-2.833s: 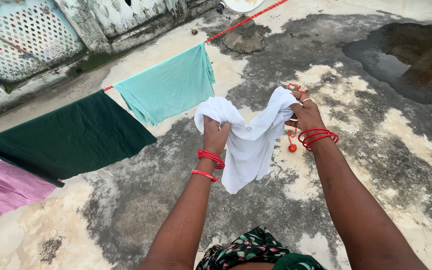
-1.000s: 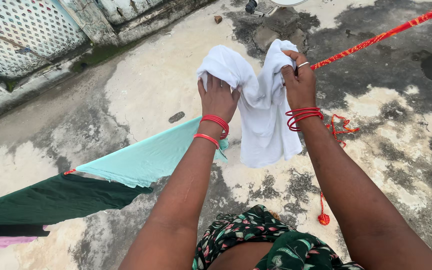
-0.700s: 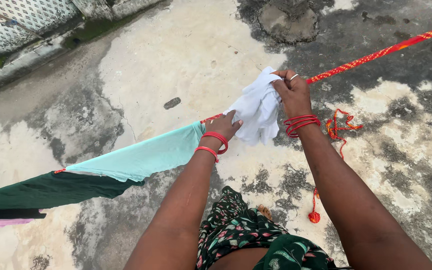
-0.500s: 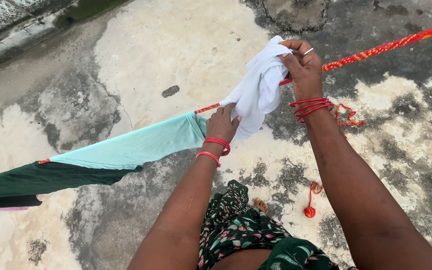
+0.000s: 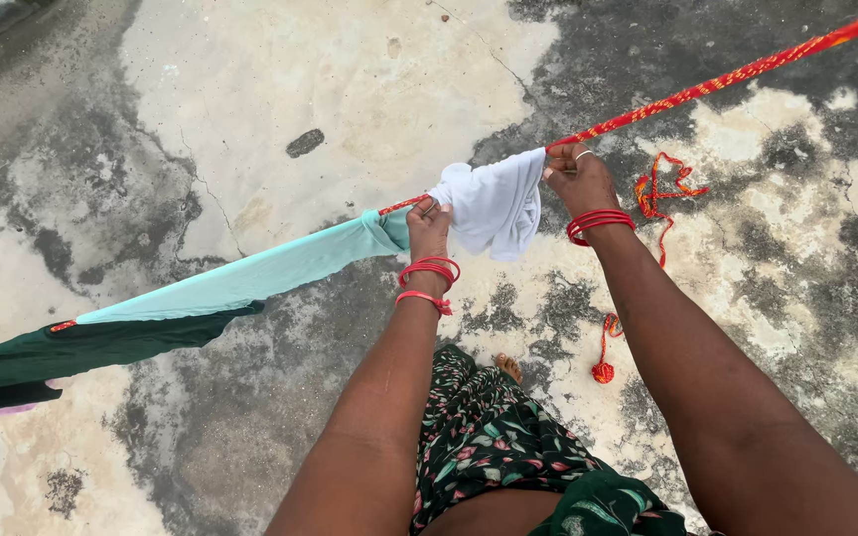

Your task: The person takes wet clothes from a laundry basket and hangs them on a clothesline on a rooftop.

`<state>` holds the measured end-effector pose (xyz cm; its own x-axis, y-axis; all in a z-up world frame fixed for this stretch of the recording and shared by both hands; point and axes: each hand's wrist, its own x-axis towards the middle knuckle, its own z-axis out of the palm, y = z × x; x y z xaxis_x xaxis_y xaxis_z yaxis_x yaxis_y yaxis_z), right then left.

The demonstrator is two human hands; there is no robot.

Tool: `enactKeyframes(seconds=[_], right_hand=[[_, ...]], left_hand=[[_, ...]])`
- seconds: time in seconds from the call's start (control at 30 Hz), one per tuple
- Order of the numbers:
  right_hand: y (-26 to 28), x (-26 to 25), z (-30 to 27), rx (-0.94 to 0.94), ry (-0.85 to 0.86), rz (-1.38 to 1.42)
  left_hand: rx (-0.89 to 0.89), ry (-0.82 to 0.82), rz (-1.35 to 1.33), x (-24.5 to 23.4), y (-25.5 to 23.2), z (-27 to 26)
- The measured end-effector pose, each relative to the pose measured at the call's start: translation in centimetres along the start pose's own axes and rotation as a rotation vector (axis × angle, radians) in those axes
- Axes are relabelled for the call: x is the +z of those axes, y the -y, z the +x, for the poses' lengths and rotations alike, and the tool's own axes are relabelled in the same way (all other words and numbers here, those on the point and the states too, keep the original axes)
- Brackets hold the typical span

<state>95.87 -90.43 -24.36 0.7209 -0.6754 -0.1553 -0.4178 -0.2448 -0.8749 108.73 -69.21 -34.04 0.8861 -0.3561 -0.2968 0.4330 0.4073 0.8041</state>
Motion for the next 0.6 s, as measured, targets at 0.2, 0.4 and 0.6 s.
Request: enactKeyframes(seconds=[0.2,0.4,0.6], right_hand=[[-0.5,2.1,-0.6,0.012,-0.013,0.082],[4.8,0.3,-2.2,0.075,-0.006,-0.191],[6.2,-5.6,-1.8,0.007,-0.117,-0.29]], left_hand=[[-0.004,0.277,1.455,1.7,-5.0,-1.7],[0.522,0.078,1.539,5.2,-13.9,-3.1],[0.152,0.069,1.478,2.5,-12.1,-0.6]])
